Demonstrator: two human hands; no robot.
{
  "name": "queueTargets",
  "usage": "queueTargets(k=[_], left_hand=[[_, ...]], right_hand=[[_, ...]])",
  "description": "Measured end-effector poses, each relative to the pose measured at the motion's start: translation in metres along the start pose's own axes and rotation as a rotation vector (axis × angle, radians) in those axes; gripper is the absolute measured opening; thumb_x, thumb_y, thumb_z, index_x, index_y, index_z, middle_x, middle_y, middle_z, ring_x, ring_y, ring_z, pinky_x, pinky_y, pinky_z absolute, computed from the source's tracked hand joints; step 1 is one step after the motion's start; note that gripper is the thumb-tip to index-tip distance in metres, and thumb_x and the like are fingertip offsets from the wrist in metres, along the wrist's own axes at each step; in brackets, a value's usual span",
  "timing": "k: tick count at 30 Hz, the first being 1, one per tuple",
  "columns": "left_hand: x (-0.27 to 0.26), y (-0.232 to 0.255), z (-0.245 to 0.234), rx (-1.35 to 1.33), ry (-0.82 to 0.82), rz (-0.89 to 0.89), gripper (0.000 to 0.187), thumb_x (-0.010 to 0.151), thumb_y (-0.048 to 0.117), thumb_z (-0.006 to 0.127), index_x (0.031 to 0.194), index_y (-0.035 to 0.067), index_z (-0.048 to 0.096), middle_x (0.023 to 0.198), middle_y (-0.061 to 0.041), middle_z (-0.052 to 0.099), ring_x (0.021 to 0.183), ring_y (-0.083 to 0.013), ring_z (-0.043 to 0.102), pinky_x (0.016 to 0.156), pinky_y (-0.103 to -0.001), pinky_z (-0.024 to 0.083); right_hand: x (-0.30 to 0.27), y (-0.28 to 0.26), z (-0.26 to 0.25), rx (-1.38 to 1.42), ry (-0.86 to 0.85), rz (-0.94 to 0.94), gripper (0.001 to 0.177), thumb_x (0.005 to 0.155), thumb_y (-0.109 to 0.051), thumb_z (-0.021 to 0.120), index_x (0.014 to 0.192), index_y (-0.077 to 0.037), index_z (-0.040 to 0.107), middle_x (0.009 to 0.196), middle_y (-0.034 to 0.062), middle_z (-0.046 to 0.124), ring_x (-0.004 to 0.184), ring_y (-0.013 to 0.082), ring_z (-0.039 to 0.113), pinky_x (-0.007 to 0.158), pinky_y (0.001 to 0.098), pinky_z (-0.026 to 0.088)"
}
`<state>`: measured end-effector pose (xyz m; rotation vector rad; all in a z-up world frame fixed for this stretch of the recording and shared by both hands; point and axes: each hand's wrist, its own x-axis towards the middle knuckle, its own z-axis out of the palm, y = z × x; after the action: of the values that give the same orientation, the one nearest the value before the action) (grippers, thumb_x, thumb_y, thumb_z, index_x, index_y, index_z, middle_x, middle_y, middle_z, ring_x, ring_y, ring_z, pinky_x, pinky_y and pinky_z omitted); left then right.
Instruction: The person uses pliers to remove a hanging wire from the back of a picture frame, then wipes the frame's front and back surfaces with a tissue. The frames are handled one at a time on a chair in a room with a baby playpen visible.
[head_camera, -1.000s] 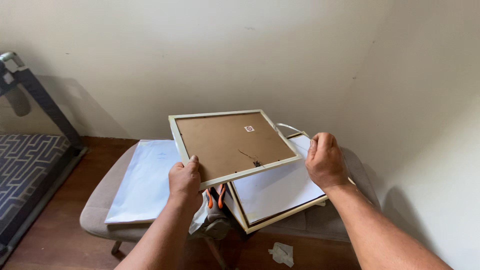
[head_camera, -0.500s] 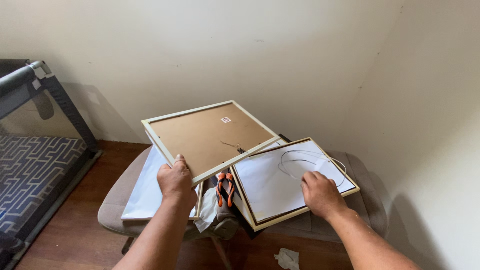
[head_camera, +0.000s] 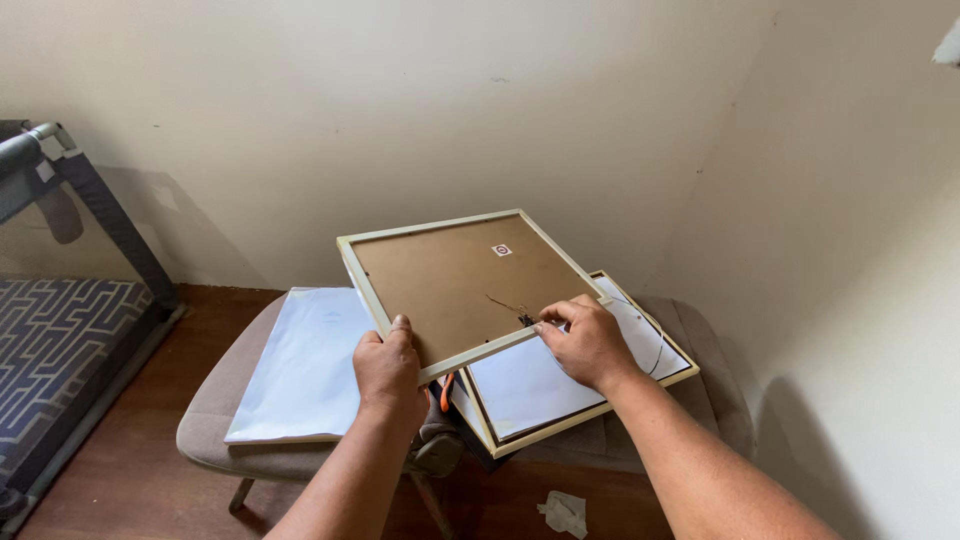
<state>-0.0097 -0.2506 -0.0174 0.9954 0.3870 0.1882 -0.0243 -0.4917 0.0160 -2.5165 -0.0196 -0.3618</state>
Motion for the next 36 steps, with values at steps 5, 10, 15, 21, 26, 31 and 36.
queueTargets(k=[5,10,15,21,26,31,36], left_hand=[[0.000,-0.002,-0.006,0.056,-0.027,0.029,0.024,0.102,0.024,0.061,0.095,0.001,0.057,0.081,-0.009,0.058,0.068,-0.0180,0.053,0.060,-0.037,0.050],[-0.002,-0.008,-0.007,0.100,-0.038,0.034,0.025,0.100,0.023,0.063,0.096,-0.001,0.057,0.080,-0.008,0.058,0.067,-0.0170,0.050,0.059,-0.037,0.047],[0.001,-0.009,-0.009,0.111,-0.020,0.020,0.022,0.100,0.023,0.060,0.097,0.001,0.058,0.080,-0.007,0.059,0.068,-0.0158,0.052,0.060,-0.036,0.048],[0.006,-0.004,-0.016,0.089,0.008,0.057,0.024,0.100,0.021,0.062,0.097,-0.002,0.056,0.081,-0.008,0.059,0.068,-0.0163,0.053,0.061,-0.036,0.049],[0.006,-0.004,-0.020,0.083,0.006,0.003,0.022,0.100,0.023,0.061,0.098,0.001,0.059,0.081,-0.006,0.058,0.068,-0.0156,0.051,0.061,-0.036,0.049],[-0.001,-0.014,-0.015,0.058,-0.039,-0.052,0.024,0.100,0.026,0.060,0.100,0.001,0.058,0.085,-0.009,0.060,0.070,-0.0201,0.056,0.055,-0.040,0.046],[-0.003,-0.016,-0.011,-0.065,-0.090,-0.044,0.023,0.100,0.024,0.060,0.101,0.000,0.059,0.092,-0.011,0.066,0.078,-0.0207,0.064,0.068,-0.038,0.058]], right_hand=[[0.002,-0.009,0.002,0.052,-0.136,0.168,0.023,0.092,-0.031,0.069,0.103,-0.013,0.078,0.108,0.0063,0.071,0.100,0.0177,0.071,0.088,0.0342,0.060],[0.004,-0.001,0.010,-0.019,-0.207,0.185,0.021,0.092,-0.025,0.067,0.099,-0.008,0.077,0.104,0.0078,0.076,0.096,0.0207,0.073,0.088,0.0359,0.059],[0.010,0.025,0.024,-0.164,-0.025,0.090,0.020,0.095,-0.023,0.059,0.094,-0.008,0.072,0.108,0.0120,0.070,0.099,0.0272,0.069,0.091,0.0425,0.056],[0.009,0.085,0.009,-0.390,0.111,0.314,0.026,0.099,-0.028,0.056,0.104,-0.007,0.071,0.116,0.0144,0.069,0.102,0.0303,0.069,0.091,0.0500,0.056],[-0.006,0.098,0.012,-0.411,0.033,0.413,0.024,0.093,-0.025,0.061,0.110,-0.013,0.075,0.118,0.0104,0.067,0.105,0.0258,0.068,0.091,0.0490,0.055],[-0.007,0.072,0.013,-0.038,0.166,0.422,0.030,0.096,-0.029,0.065,0.115,-0.008,0.071,0.114,0.0116,0.071,0.096,0.0223,0.070,0.085,0.0397,0.058],[-0.002,0.035,-0.004,0.658,0.194,0.666,0.042,0.098,-0.027,0.064,0.130,-0.001,0.053,0.111,0.0168,0.066,0.087,0.0189,0.067,0.072,0.0335,0.056]])
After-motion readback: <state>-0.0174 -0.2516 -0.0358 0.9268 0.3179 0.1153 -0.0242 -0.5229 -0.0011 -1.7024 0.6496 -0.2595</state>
